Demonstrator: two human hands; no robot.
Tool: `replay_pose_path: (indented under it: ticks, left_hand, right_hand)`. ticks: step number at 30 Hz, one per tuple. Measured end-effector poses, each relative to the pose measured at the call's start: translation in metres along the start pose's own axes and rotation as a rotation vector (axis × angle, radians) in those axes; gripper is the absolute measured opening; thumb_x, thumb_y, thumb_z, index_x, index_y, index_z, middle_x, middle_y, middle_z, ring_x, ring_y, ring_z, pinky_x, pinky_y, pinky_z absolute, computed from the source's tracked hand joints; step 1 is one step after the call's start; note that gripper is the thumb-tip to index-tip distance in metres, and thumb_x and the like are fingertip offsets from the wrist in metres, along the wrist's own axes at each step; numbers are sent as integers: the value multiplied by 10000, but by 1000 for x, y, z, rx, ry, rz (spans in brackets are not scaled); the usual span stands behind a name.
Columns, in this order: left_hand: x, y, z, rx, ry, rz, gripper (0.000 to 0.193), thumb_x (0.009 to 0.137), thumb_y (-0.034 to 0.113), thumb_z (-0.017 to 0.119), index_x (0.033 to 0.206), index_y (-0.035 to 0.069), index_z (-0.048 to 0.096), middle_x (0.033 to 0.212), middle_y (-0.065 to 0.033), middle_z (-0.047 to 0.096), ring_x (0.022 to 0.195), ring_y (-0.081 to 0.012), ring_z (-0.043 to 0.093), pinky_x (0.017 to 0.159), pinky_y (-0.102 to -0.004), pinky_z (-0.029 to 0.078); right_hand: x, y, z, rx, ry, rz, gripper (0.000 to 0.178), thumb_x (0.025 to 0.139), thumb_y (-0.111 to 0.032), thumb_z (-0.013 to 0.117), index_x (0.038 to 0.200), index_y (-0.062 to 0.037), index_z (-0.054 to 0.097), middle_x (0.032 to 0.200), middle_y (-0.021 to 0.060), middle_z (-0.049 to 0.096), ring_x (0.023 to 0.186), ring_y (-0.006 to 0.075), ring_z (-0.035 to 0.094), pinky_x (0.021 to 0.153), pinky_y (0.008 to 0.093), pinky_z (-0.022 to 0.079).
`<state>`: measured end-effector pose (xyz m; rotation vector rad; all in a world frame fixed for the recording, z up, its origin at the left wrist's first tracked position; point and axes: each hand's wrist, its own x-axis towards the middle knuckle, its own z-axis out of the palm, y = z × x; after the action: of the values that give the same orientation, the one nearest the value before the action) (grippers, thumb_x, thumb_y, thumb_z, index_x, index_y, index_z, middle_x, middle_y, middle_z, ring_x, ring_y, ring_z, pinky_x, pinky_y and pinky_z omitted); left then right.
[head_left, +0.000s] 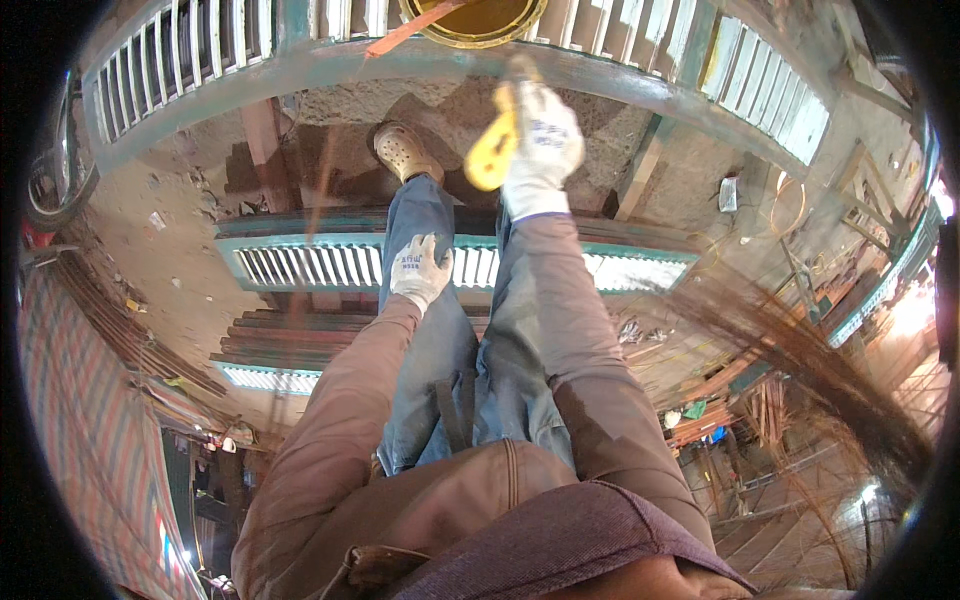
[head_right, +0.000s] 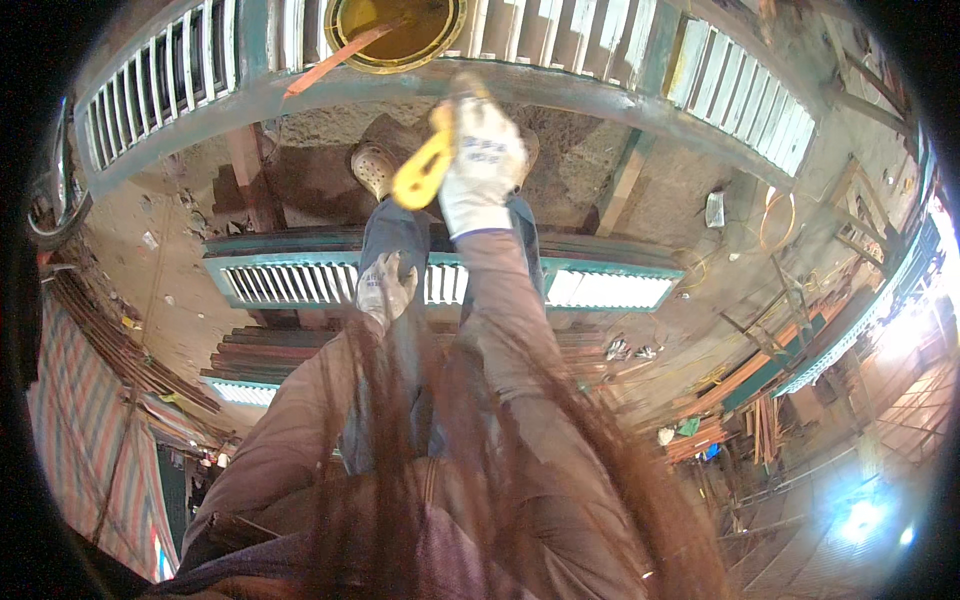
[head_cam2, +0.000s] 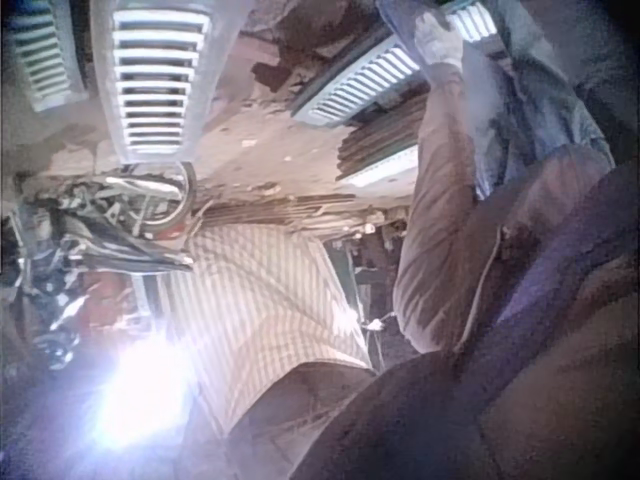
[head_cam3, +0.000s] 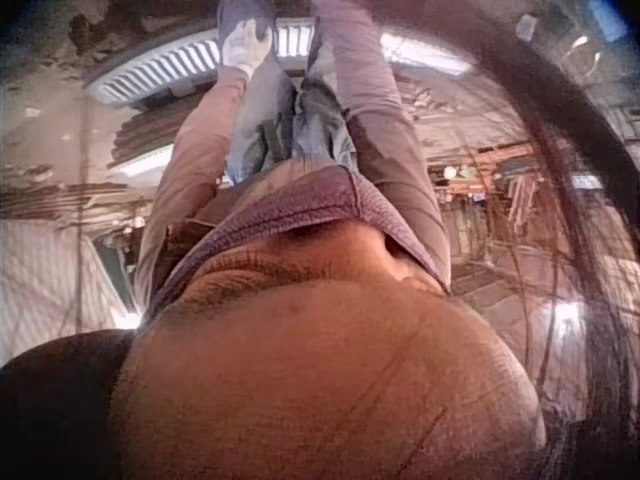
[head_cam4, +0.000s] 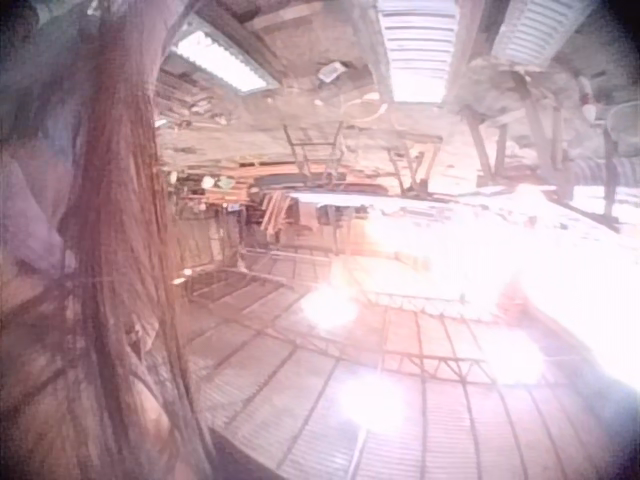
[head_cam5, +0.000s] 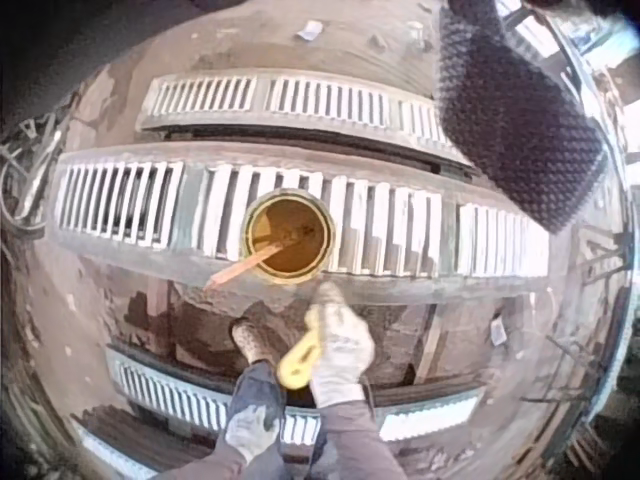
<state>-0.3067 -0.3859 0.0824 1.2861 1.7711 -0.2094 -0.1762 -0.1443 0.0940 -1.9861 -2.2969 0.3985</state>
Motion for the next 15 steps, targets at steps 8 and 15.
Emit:
replay_pose_path:
  ticks: [8, 15]
  left_hand:
    - [-2, 0, 8, -91, 12, -80, 366, 850, 338, 567, 1067, 46, 608, 1057, -163, 618, 971, -341, 600, 845, -437, 481]
    - [-1, 16, 23, -9, -18, -76, 375, 850, 362, 571, 1081, 70, 615, 1050, -140, 624, 977, -310, 608, 867, -423, 470]
  right_hand:
    - [3, 71, -26, 228, 253, -238, 349, 728, -143, 715, 1075, -172, 689, 1067, 56, 678, 936, 236, 667, 820, 330, 544]
    - [47, 146, -24, -127, 105, -476, 361, 770, -192, 620, 1126, -235, 659, 1078, -9, 664, 987, 207, 638, 833, 329, 520]
